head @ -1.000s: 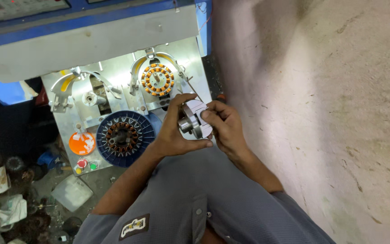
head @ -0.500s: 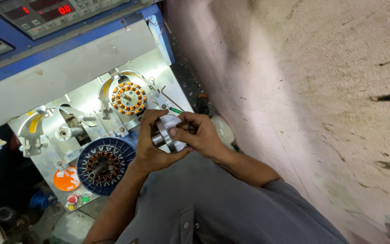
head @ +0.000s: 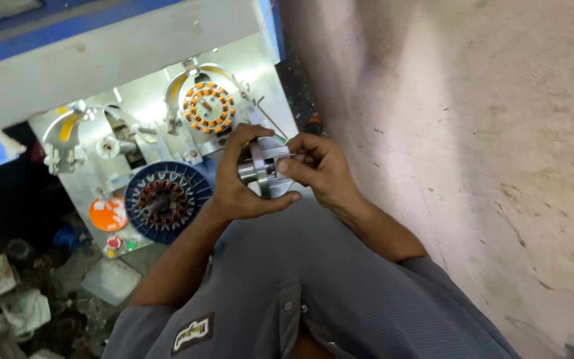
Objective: The person uses a hex key to tighten screws on small metal components, then places them into a larger cylindrical housing. They continue to adjust and secure parts within the housing using the hex key.
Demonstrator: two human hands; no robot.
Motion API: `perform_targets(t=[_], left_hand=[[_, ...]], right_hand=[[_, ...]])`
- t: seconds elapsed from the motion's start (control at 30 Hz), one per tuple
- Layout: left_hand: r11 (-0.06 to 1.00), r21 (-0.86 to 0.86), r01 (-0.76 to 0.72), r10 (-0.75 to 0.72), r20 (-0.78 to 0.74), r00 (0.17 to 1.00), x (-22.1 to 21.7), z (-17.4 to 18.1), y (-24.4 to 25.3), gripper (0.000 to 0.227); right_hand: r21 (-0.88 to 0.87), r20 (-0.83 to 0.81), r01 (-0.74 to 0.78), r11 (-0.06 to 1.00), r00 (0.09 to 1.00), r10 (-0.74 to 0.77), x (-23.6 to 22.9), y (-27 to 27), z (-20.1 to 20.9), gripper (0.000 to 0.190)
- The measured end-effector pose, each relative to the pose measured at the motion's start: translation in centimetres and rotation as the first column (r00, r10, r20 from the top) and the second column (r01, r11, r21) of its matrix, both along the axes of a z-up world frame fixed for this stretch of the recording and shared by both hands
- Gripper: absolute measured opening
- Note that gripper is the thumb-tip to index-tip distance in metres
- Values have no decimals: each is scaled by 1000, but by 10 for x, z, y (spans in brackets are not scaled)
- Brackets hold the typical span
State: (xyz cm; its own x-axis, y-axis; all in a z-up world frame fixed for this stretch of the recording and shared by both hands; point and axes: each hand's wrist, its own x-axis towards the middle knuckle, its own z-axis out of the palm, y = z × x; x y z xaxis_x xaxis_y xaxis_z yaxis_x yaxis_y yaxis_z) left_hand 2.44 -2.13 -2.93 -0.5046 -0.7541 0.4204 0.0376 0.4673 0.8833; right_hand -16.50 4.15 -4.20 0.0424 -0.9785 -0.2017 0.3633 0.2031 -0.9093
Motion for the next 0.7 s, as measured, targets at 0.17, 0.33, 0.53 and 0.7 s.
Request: perform_targets(t=[0.17, 0.33, 0.53, 0.7], left_hand=[[996, 75, 55, -52, -44, 998, 0, 0, 1, 88], [991, -32, 127, -127, -13, 992, 1, 2, -1, 87], [996, -83, 28, -26, 16, 1000, 2, 2, 7, 88], [994, 77, 83, -76, -99, 992, 3, -4, 8, 87]], right_hand=[[-50, 45, 4, 999, 999, -2, 3, 0, 8, 18], [-53, 117, -54, 997, 991, 60, 8, 2, 11, 26], [-107, 47, -50, 993, 997, 55, 5, 4, 8, 23], [-93, 0, -3, 996, 1000, 3, -1, 4, 5, 21]])
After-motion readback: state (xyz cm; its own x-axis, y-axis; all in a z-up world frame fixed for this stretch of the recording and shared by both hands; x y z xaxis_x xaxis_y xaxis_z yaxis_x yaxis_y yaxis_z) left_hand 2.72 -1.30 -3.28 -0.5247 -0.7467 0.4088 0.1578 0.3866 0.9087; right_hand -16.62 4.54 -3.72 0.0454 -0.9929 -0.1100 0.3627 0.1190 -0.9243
